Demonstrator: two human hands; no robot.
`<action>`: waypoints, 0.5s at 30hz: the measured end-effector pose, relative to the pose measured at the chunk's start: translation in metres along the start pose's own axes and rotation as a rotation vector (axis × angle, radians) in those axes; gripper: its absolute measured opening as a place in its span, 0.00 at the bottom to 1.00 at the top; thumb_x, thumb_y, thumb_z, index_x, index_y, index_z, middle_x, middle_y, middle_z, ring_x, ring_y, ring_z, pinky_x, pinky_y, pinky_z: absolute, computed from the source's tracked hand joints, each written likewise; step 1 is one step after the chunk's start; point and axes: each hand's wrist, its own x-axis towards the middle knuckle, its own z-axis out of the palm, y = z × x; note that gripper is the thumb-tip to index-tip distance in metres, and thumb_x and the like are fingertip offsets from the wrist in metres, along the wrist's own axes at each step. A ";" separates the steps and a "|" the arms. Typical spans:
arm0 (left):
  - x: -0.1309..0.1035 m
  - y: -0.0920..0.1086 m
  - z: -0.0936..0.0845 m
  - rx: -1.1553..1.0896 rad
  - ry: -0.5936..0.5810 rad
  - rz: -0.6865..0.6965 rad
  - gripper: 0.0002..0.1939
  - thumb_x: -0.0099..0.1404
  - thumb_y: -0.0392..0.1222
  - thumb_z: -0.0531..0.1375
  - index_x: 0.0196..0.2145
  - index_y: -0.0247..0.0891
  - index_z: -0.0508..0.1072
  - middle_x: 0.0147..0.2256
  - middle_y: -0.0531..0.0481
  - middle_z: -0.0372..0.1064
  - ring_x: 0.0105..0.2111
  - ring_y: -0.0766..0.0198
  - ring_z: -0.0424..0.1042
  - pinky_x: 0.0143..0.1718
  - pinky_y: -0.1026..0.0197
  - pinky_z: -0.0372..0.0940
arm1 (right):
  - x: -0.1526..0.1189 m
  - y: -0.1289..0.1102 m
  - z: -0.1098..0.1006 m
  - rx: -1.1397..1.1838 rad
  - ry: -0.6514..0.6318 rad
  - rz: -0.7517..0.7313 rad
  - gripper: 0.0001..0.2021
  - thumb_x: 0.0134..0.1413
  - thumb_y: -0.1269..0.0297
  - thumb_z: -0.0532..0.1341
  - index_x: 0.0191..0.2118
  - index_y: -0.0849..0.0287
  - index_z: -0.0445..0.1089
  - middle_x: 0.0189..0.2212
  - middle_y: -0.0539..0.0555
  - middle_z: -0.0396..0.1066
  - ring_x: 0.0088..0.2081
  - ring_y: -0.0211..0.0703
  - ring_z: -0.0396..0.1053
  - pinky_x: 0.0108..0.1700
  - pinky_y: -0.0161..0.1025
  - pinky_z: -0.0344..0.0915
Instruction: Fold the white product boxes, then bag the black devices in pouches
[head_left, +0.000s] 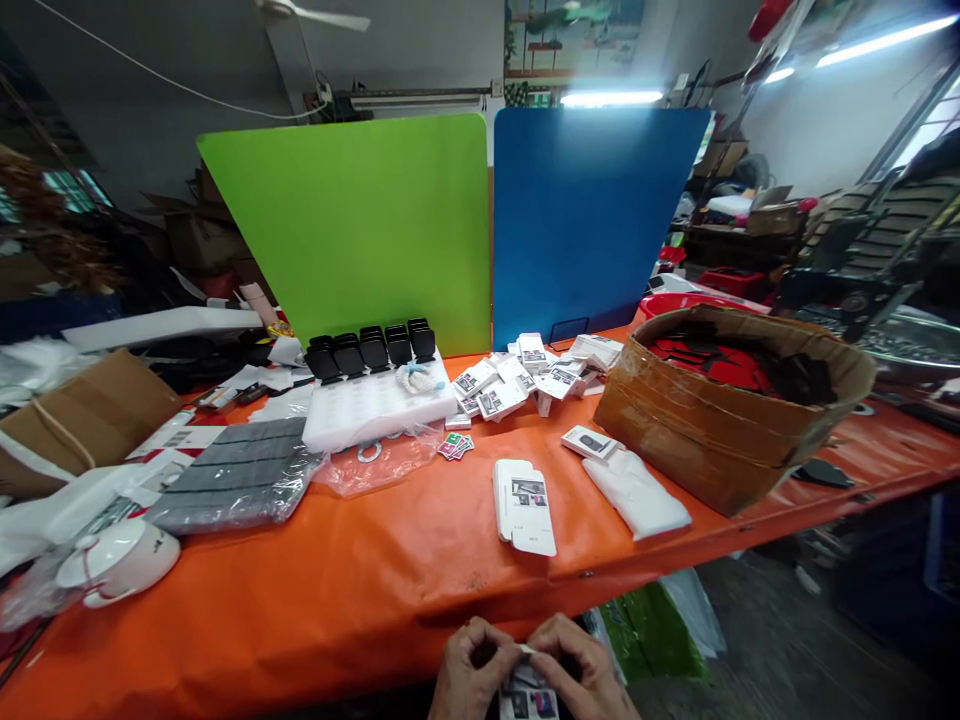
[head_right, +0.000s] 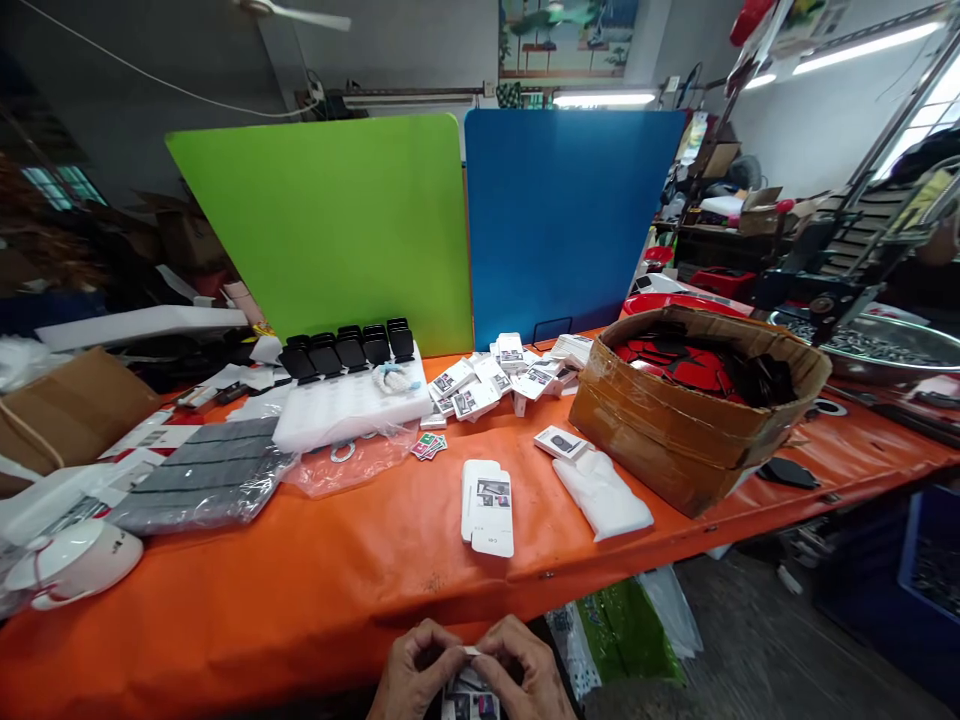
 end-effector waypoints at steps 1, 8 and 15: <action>-0.001 -0.003 0.000 0.005 0.008 0.007 0.16 0.50 0.52 0.66 0.23 0.34 0.74 0.24 0.52 0.66 0.27 0.64 0.64 0.32 0.63 0.60 | -0.001 0.001 0.000 -0.003 -0.008 -0.008 0.15 0.58 0.53 0.56 0.29 0.59 0.71 0.29 0.53 0.68 0.33 0.42 0.66 0.37 0.36 0.62; 0.003 0.005 0.007 -0.180 0.046 -0.109 0.17 0.42 0.49 0.70 0.25 0.35 0.72 0.19 0.57 0.62 0.22 0.67 0.60 0.26 0.64 0.56 | 0.009 -0.004 -0.001 0.063 0.042 0.132 0.16 0.50 0.50 0.62 0.27 0.59 0.69 0.22 0.48 0.62 0.25 0.38 0.60 0.29 0.33 0.57; 0.006 0.018 0.006 -0.106 0.022 -0.152 0.15 0.42 0.48 0.69 0.18 0.36 0.69 0.18 0.57 0.61 0.21 0.68 0.58 0.25 0.64 0.54 | 0.020 -0.009 -0.003 0.368 -0.026 0.330 0.18 0.39 0.50 0.67 0.22 0.59 0.65 0.17 0.45 0.59 0.20 0.33 0.54 0.24 0.31 0.52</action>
